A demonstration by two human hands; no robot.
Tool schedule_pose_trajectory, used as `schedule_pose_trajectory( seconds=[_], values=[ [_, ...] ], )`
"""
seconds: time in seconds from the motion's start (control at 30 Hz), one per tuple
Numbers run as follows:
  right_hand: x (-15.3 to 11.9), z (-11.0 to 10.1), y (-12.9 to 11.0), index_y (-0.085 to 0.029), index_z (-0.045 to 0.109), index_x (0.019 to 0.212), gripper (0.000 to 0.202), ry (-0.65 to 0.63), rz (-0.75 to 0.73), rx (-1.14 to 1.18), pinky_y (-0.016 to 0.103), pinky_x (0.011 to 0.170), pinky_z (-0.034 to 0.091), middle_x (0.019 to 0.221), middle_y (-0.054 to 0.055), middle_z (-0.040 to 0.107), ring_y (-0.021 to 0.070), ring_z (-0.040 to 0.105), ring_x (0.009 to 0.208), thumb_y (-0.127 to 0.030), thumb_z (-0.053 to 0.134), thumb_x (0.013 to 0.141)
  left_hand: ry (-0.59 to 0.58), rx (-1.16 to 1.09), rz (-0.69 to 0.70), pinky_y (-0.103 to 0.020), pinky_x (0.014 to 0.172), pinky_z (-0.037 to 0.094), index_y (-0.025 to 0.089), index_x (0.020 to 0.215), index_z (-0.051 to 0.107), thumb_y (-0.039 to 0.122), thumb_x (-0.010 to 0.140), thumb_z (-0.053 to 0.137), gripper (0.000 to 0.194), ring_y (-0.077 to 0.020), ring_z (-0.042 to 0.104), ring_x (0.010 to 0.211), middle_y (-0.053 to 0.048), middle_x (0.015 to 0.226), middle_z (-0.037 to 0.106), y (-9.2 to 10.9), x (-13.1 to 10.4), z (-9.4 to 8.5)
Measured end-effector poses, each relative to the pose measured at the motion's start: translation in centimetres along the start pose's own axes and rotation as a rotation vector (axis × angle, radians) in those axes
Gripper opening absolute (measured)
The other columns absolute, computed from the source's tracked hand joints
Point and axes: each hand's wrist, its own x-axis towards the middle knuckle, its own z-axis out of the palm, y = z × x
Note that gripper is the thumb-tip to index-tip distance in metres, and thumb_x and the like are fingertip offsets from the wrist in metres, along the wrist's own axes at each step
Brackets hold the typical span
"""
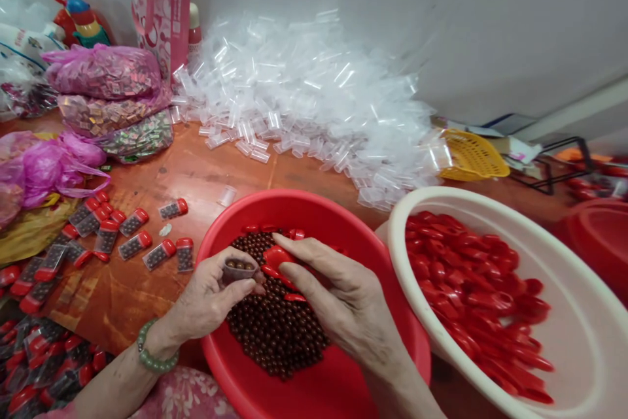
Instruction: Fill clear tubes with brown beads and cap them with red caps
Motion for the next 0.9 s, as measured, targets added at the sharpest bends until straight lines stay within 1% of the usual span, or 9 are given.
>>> schedule_pose_trajectory(
  seconds=[0.1,0.2,0.3,0.43,0.57,0.67,0.73,0.83,0.9],
  values=[
    [0.7,0.5,-0.6,-0.037,0.067,0.118,0.038,-0.022,-0.084,0.048,0.029,0.076,0.057,0.098,0.0,0.073,0.0165,0.068,0.086,-0.017,0.062,0.086,-0.056,0.021,-0.018,-0.028,0.081,0.049,0.015,0.094,0.06,0.021,0.083,0.059,0.013,-0.0152,0.061,0.084,-0.004,0.086,0.064,-0.2,0.1,0.0],
    [1.1,1.2,-0.9,-0.034,0.068,0.118,0.038,-0.084,-0.18,0.055,0.031,0.075,0.057,0.094,0.002,0.074,0.0173,0.068,0.082,-0.015,0.063,0.085,-0.108,-0.019,-0.001,-0.029,0.086,0.047,0.016,0.101,0.061,0.018,0.084,0.057,0.018,-0.0151,0.059,0.087,-0.003,0.09,0.064,-0.1,0.3,-0.1],
    [1.1,1.5,-0.9,-0.031,0.068,0.117,0.039,-0.093,-0.245,0.006,0.03,0.076,0.057,0.093,0.002,0.074,0.0165,0.069,0.081,-0.012,0.064,0.084,-0.158,-0.055,0.029,-0.03,0.091,0.044,0.016,0.104,0.061,0.013,0.083,0.056,0.022,-0.0144,0.058,0.091,-0.003,0.096,0.064,0.0,0.3,-0.2],
    [1.0,1.2,-0.9,-0.031,0.066,0.119,0.04,-0.125,-0.275,-0.079,0.026,0.072,0.057,0.09,0.001,0.073,0.0154,0.069,0.079,-0.012,0.062,0.085,-0.148,-0.022,-0.018,-0.028,0.082,0.044,0.013,0.094,0.061,0.015,0.081,0.058,0.014,-0.013,0.055,0.082,-0.002,0.087,0.06,-0.1,0.4,-0.3],
    [1.1,0.8,-0.7,-0.027,0.069,0.112,0.026,-0.179,-0.224,-0.165,0.025,0.063,0.056,0.083,0.002,0.072,0.0163,0.069,0.074,-0.02,0.06,0.089,-0.139,-0.031,-0.158,-0.024,0.067,0.041,0.013,0.083,0.057,0.018,0.077,0.06,0.008,-0.0101,0.05,0.066,0.001,0.072,0.056,-0.1,0.6,-0.3],
    [1.0,0.7,-0.5,-0.023,0.066,0.114,0.024,-0.222,-0.243,-0.253,0.027,0.069,0.057,0.091,0.005,0.072,0.0176,0.069,0.08,-0.023,0.054,0.093,-0.194,-0.125,-0.233,-0.023,0.06,0.04,0.013,0.079,0.055,0.026,0.076,0.064,0.015,-0.0091,0.049,0.058,0.002,0.063,0.055,0.1,0.8,-0.4],
    [0.8,1.0,-0.5,-0.019,0.059,0.121,0.032,-0.281,-0.289,-0.352,0.032,0.076,0.058,0.103,0.01,0.071,0.0215,0.069,0.091,-0.033,0.054,0.093,-0.196,-0.207,-0.248,-0.022,0.058,0.04,0.013,0.076,0.055,0.034,0.072,0.07,0.025,-0.0082,0.049,0.056,0.003,0.062,0.055,0.2,0.9,-0.5],
    [0.4,1.9,-0.6,-0.006,0.05,0.126,0.062,-0.325,-0.336,-0.534,0.039,0.075,0.059,0.107,0.02,0.067,0.0291,0.067,0.094,-0.054,0.057,0.086,-0.18,-0.349,-0.28,-0.021,0.058,0.04,0.012,0.073,0.058,0.045,0.062,0.078,0.04,-0.0084,0.051,0.057,0.001,0.063,0.058,0.0,1.1,-0.4],
    [0.3,2.7,-0.5,-0.002,0.049,0.122,0.062,-0.271,-0.387,-0.617,0.042,0.072,0.059,0.1,0.023,0.066,0.0309,0.067,0.089,-0.053,0.054,0.087,-0.183,-0.445,-0.317,-0.022,0.06,0.042,0.012,0.071,0.06,0.047,0.056,0.082,0.044,-0.0094,0.054,0.058,0.0,0.063,0.06,-0.1,1.3,-0.3]
  ],
)
